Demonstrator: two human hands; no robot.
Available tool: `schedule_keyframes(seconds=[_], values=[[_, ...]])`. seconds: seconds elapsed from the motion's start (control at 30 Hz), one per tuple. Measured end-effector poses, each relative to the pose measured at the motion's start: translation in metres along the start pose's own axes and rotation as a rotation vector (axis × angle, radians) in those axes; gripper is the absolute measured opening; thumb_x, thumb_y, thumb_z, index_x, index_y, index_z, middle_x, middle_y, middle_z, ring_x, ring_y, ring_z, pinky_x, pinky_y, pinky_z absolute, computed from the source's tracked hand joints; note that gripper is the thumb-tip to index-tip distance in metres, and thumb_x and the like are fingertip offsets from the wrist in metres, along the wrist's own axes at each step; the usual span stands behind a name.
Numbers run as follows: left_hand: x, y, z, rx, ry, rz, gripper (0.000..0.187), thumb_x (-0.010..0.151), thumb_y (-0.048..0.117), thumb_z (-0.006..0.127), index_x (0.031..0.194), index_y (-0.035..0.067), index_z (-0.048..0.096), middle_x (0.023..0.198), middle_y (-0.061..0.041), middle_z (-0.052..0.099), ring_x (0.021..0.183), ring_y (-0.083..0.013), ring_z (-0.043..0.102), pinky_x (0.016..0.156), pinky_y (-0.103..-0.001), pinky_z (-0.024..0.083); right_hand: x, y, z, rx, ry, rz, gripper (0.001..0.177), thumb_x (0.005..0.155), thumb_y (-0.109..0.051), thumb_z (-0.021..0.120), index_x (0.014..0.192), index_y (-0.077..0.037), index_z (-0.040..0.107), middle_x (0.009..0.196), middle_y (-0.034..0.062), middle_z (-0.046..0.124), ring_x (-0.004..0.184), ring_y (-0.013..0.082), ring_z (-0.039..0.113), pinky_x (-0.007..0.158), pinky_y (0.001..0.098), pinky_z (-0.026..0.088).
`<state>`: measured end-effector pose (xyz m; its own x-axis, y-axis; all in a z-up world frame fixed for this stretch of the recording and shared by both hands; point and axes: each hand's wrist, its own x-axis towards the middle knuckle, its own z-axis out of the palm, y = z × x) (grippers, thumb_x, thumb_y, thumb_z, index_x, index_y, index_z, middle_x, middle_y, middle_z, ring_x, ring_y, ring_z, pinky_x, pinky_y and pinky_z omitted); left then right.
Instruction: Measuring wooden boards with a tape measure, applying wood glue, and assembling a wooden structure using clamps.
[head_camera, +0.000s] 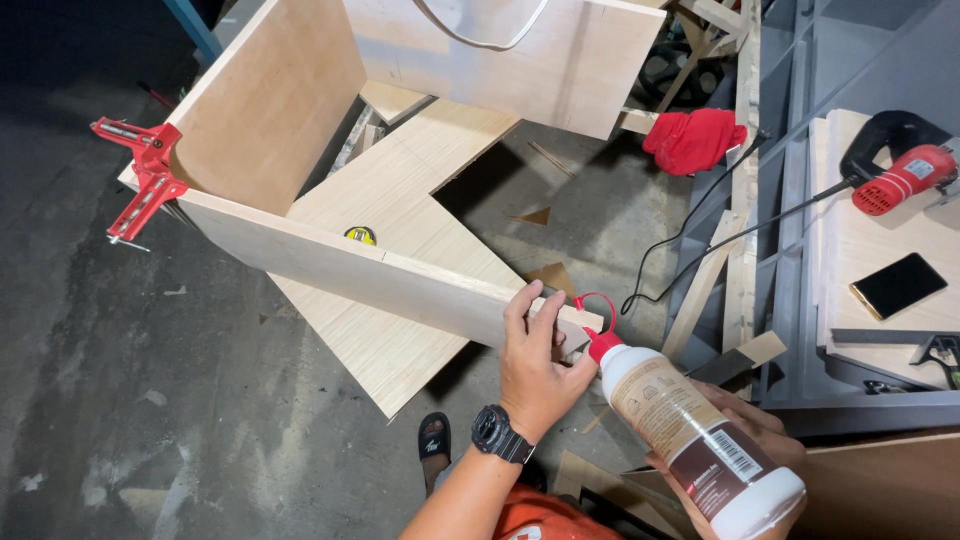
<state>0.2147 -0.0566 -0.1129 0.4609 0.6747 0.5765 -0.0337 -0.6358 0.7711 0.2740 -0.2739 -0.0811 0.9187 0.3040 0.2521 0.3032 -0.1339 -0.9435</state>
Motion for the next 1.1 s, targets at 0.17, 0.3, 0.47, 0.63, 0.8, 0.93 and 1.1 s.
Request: schedule_keyframes(seconds=[0.17,0.3,0.47,0.63,0.8,0.93,1.1], values=[[0.000,0.000,-0.001,0.003,-0.018,-0.014,0.060,0.079,0.019,0.087,0.135,0.007,0.069,0.153,-0.015,0.051,0.068,-0.0146,0.065,0.070,-0.032,0.066,0.006,0.010,-0.002,-0.078,-0.051,-0.302,0.086,0.034,0.001,0.105,0.112,0.009,0.070,0.128,0.0261,0.076,0.113,0.0329,0.080,0.095,0.0351,0.068],[0.001,0.000,-0.001,0.014,-0.020,0.005,0.060,0.080,0.020,0.089,0.135,0.005,0.069,0.153,-0.016,0.050,0.070,-0.0145,0.065,0.070,-0.033,0.066,0.005,0.012,-0.006,-0.026,-0.060,-0.150,0.096,0.029,0.012,0.102,0.119,0.010,0.071,0.131,0.0247,0.076,0.113,0.0297,0.078,0.095,0.0347,0.067],[0.001,0.002,-0.002,0.027,-0.012,0.004,0.059,0.082,0.023,0.091,0.135,0.006,0.070,0.153,-0.015,0.050,0.068,-0.0133,0.061,0.067,-0.033,0.065,0.010,-0.003,-0.009,-0.177,-0.090,-0.290,0.078,0.046,-0.016,0.106,0.114,0.002,0.073,0.124,0.0202,0.079,0.108,0.0266,0.080,0.098,0.0334,0.065],[0.001,0.001,-0.002,0.022,-0.010,0.007,0.058,0.081,0.021,0.090,0.133,0.006,0.070,0.152,-0.014,0.051,0.068,-0.0127,0.061,0.066,-0.031,0.065,0.013,-0.007,-0.014,-0.284,-0.102,-0.366,0.081,0.047,-0.027,0.106,0.117,-0.001,0.075,0.123,0.0173,0.079,0.105,0.0249,0.081,0.097,0.0331,0.066],[0.002,0.001,-0.003,0.001,-0.027,-0.010,0.059,0.083,0.021,0.089,0.136,0.005,0.070,0.152,-0.014,0.050,0.068,-0.0124,0.060,0.066,-0.030,0.065,0.011,-0.014,-0.010,-0.232,-0.092,-0.217,0.087,0.039,-0.011,0.108,0.118,0.002,0.074,0.126,0.0189,0.079,0.111,0.0261,0.079,0.099,0.0332,0.064],[0.001,0.002,-0.003,0.029,-0.011,0.001,0.059,0.081,0.021,0.089,0.134,0.007,0.070,0.151,-0.015,0.052,0.067,-0.0128,0.063,0.066,-0.031,0.065,0.014,-0.016,-0.013,-0.300,-0.091,-0.319,0.083,0.044,-0.022,0.107,0.117,0.002,0.075,0.122,0.0186,0.079,0.108,0.0269,0.080,0.098,0.0341,0.065],[0.002,0.000,-0.002,0.019,-0.014,-0.005,0.059,0.080,0.020,0.088,0.135,0.007,0.070,0.151,-0.014,0.052,0.066,-0.0126,0.061,0.066,-0.031,0.065,0.012,-0.014,-0.008,-0.209,-0.066,-0.200,0.085,0.036,-0.009,0.107,0.113,0.005,0.075,0.123,0.0193,0.079,0.107,0.0255,0.080,0.097,0.0329,0.064]])
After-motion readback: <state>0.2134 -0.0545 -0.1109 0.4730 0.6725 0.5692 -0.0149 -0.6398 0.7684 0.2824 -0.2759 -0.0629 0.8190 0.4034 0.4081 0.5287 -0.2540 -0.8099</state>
